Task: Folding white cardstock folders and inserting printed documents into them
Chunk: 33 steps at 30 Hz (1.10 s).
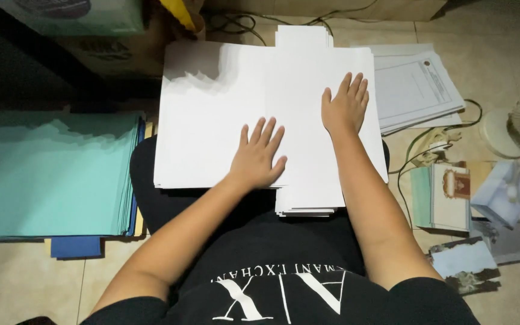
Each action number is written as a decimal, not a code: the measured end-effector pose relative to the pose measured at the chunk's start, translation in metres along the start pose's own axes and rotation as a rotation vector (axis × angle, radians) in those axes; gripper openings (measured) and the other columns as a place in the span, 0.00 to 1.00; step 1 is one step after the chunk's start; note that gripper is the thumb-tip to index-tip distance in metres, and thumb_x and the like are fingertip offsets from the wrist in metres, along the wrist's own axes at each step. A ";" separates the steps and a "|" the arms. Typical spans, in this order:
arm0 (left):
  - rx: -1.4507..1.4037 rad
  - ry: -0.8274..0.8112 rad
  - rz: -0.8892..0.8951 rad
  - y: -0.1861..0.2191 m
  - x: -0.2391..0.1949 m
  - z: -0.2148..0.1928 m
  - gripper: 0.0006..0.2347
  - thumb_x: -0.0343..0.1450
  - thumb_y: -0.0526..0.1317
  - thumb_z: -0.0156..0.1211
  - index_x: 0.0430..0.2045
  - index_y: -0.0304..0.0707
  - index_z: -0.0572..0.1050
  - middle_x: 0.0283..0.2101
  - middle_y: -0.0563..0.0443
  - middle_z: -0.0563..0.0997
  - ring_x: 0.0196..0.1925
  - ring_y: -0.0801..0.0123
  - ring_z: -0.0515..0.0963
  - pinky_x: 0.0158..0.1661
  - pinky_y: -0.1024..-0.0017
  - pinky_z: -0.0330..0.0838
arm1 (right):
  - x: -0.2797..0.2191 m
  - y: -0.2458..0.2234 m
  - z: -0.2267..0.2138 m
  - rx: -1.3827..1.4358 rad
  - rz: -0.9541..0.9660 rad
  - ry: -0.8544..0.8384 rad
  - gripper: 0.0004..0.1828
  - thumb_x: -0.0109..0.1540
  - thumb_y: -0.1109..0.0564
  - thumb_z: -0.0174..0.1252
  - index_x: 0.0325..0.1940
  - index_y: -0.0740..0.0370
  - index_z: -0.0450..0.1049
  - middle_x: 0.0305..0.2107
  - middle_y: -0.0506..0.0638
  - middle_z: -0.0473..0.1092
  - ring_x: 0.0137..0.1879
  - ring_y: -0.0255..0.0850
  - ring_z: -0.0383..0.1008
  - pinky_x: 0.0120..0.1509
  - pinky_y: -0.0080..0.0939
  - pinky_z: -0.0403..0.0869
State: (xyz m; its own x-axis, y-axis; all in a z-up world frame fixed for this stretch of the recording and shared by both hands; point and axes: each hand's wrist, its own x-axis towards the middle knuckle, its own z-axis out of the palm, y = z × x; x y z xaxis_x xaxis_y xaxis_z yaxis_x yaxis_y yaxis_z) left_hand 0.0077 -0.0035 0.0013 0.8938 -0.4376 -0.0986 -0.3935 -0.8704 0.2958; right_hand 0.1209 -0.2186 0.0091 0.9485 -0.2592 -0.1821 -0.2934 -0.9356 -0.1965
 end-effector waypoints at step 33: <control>-0.021 0.190 -0.262 -0.017 0.112 -0.009 0.32 0.75 0.52 0.37 0.72 0.28 0.51 0.77 0.37 0.49 0.79 0.51 0.40 0.72 0.45 0.31 | -0.017 0.036 0.007 0.103 -0.233 0.161 0.36 0.72 0.44 0.47 0.76 0.73 0.53 0.74 0.68 0.47 0.81 0.54 0.43 0.82 0.51 0.44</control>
State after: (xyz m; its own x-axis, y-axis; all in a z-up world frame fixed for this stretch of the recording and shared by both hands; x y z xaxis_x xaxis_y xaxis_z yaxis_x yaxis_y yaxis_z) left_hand 0.1167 -0.0356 -0.0067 0.9890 -0.1478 0.0048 -0.1423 -0.9420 0.3039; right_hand 0.0933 -0.2467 -0.0017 0.9960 -0.0829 0.0325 -0.0686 -0.9473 -0.3129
